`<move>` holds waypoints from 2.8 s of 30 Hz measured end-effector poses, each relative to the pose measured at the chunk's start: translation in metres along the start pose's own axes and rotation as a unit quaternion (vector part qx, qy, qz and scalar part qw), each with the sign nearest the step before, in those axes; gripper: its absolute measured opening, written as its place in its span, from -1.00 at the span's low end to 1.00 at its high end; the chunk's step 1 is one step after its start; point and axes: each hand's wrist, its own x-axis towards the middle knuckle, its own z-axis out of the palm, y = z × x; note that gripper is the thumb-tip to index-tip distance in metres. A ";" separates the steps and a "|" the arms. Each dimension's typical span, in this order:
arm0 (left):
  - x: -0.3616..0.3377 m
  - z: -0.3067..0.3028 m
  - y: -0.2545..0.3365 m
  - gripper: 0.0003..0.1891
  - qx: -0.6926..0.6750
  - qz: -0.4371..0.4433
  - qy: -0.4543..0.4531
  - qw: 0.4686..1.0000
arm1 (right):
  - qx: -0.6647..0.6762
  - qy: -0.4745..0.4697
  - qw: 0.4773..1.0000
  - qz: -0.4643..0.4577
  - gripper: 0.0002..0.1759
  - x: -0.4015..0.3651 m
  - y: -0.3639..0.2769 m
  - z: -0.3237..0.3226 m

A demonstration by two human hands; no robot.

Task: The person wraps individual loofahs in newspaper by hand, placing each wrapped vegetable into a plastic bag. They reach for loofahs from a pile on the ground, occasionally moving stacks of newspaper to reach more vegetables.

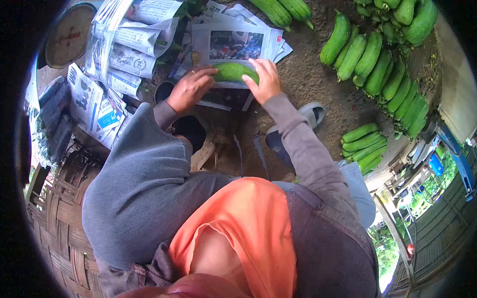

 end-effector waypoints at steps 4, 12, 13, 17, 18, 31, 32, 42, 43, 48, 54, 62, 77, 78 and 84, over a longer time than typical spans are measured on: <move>0.019 0.005 -0.016 -0.84 -0.005 -0.065 -0.017 0.998 | 0.025 -0.027 0.982 -0.187 -0.74 -0.017 -0.058 -0.016; 0.028 0.001 -0.020 -0.83 -0.053 -0.116 0.069 0.990 | -0.069 0.014 0.988 -0.140 -0.55 0.018 -0.008 0.042; 0.025 -0.007 -0.011 -0.84 -0.033 -0.099 0.127 0.986 | -0.063 0.006 0.988 -0.140 -0.54 0.021 -0.008 0.040; -0.028 -0.005 0.007 -0.78 -0.105 -0.348 0.116 0.924 | -0.043 -0.018 0.989 -0.140 -0.47 0.035 -0.005 0.029; -0.038 -0.002 0.007 -0.77 -0.158 -0.453 0.070 0.874 | -0.037 -0.021 0.990 -0.136 -0.45 0.036 -0.006 0.028; -0.005 0.006 0.014 -0.51 -0.668 -0.352 0.033 0.655 | 0.424 -0.041 0.884 0.190 -0.48 0.007 -0.051 0.056; -0.003 0.005 0.016 -0.51 -0.680 -0.345 0.028 0.647 | 0.484 -0.035 0.849 0.208 -0.49 0.003 -0.052 0.057; 0.024 -0.005 0.011 -0.67 -0.643 -0.363 0.100 0.667 | 0.426 0.032 0.872 0.239 -0.57 0.028 -0.032 0.012; 0.031 -0.007 0.014 -0.71 -0.620 -0.373 0.117 0.680 | 0.367 0.021 0.902 0.227 -0.57 0.031 -0.048 0.008; 0.076 -0.033 0.033 -0.69 -0.573 -0.331 0.201 0.723 | -0.062 0.057 0.996 0.006 -0.07 0.042 -0.114 0.001; 0.089 -0.132 0.048 -0.44 -0.453 -0.170 0.081 0.871 | 0.282 -0.005 0.958 0.050 -0.15 0.108 -0.079 -0.048; 0.076 -0.206 -0.045 -0.73 0.369 -0.286 0.094 0.879 | 0.419 -0.139 0.897 0.033 -0.28 0.176 -0.091 -0.044; 0.070 -0.243 -0.049 -0.78 0.028 -0.247 0.198 0.948 | 0.151 -0.021 0.974 -0.169 -0.38 0.220 -0.139 -0.011; 0.071 -0.241 -0.049 -0.79 0.030 -0.247 0.200 0.948 | 0.133 -0.003 0.975 -0.178 -0.38 0.217 -0.141 -0.007; 0.039 -0.205 -0.043 -0.73 0.137 -0.186 0.323 0.918 | 0.160 0.028 0.969 -0.187 -0.35 0.208 -0.125 0.008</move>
